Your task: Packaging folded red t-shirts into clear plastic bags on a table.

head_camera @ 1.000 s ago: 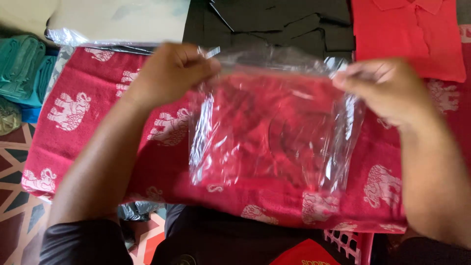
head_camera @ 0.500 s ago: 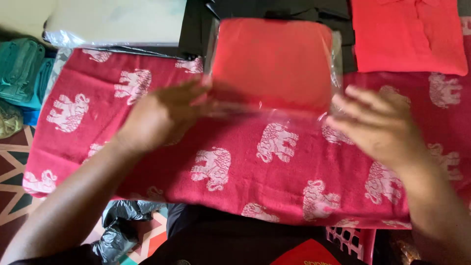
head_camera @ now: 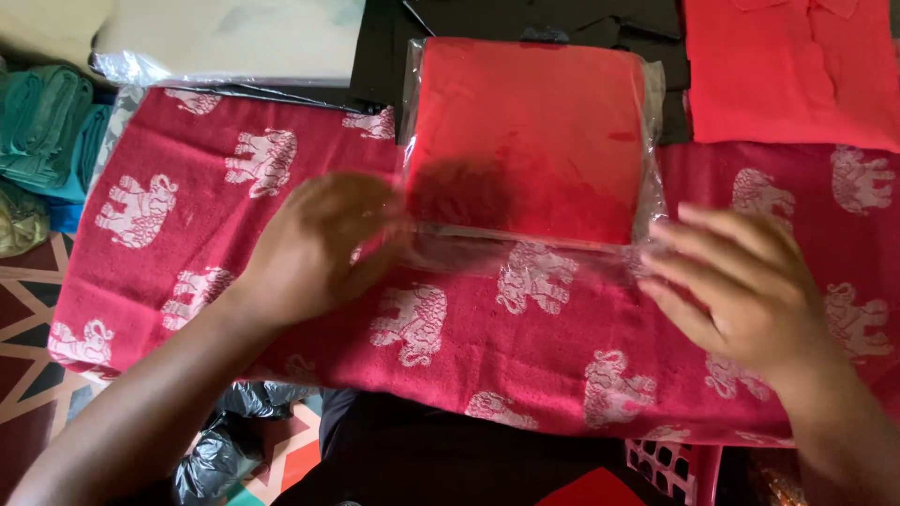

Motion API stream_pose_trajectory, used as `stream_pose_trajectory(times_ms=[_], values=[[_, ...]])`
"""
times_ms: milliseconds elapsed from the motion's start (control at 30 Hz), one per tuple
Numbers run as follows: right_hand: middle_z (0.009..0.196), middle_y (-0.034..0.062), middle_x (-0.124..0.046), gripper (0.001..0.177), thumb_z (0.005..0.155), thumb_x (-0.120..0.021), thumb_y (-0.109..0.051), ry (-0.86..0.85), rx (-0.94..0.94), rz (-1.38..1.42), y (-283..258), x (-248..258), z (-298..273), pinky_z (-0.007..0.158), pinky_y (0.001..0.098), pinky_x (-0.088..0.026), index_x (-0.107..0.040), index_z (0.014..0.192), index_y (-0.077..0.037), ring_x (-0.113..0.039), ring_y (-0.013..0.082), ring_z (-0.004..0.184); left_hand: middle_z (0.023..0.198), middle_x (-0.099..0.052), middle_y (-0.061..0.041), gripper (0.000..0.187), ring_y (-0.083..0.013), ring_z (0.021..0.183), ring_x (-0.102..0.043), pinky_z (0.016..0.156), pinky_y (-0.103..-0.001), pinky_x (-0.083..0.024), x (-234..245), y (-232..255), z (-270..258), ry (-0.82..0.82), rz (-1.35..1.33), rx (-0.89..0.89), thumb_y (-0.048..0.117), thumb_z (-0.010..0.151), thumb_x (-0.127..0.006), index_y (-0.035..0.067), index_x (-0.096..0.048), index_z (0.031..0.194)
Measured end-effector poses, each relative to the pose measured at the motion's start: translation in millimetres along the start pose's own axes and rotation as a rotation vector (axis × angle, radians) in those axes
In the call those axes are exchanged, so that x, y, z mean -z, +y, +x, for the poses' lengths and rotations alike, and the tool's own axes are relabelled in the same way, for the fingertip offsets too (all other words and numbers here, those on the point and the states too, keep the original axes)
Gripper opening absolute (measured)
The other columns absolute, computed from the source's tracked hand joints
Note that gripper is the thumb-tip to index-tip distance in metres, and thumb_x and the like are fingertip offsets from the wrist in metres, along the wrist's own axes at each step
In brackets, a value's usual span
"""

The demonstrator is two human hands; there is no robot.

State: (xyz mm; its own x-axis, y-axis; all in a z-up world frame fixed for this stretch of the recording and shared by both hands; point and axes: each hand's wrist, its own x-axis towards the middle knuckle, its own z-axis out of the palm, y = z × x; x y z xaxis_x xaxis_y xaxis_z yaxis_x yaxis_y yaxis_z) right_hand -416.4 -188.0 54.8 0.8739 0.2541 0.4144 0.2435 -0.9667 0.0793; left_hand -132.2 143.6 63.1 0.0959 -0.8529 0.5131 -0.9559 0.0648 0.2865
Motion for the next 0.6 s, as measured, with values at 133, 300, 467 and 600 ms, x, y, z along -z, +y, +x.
stream_pose_trajectory(times_ms=[133,300,467,600], values=[[0.14,0.0201,-0.065,0.05,0.089,-0.078,-0.034,-0.02,-0.095,0.105,-0.8,-8.3,55.1,0.123,0.0476,-0.042,-0.071,0.125,-0.001,-0.055,0.0362,0.135,0.123,-0.059,-0.019,0.074,-0.0403,0.111,-0.062,0.086,-0.057,-0.058,-11.0,-2.7,27.4,-0.406,0.015,0.822,0.06,0.087,-0.077,0.008,-0.043,0.127],[0.165,0.022,-0.033,0.08,0.086,-0.073,-0.051,-0.128,-0.169,0.189,4.4,-47.4,59.4,0.124,0.0629,-0.031,-0.049,0.152,-0.012,-0.031,0.0456,0.153,0.097,-0.073,-0.018,0.054,-0.0417,0.089,-0.069,0.072,-0.055,-0.048,-18.0,-8.0,14.0,-0.542,-0.02,1.044,0.062,0.088,-0.068,0.01,-0.065,0.103],[0.168,0.0224,-0.03,0.075,0.091,-0.073,-0.045,-0.11,-0.154,0.185,3.2,-67.5,53.5,0.127,0.0651,-0.025,-0.048,0.156,-0.016,-0.029,0.0506,0.154,0.095,-0.076,-0.007,0.033,-0.0304,0.087,-0.07,0.073,-0.044,-0.048,-22.3,-3.0,1.2,-0.44,-0.132,1.025,0.049,0.086,-0.073,0.016,-0.074,0.094],[0.17,0.0207,-0.027,0.07,0.095,-0.07,-0.037,-0.118,-0.158,0.208,3.7,-65.5,49.7,0.127,0.0648,-0.025,-0.044,0.158,-0.02,-0.026,0.0489,0.156,0.081,-0.078,-0.01,0.013,-0.0198,0.063,-0.069,0.057,-0.034,-0.05,-18.7,3.6,6.4,-0.307,-0.471,1.217,0.023,0.092,-0.07,0.012,-0.066,0.095]])
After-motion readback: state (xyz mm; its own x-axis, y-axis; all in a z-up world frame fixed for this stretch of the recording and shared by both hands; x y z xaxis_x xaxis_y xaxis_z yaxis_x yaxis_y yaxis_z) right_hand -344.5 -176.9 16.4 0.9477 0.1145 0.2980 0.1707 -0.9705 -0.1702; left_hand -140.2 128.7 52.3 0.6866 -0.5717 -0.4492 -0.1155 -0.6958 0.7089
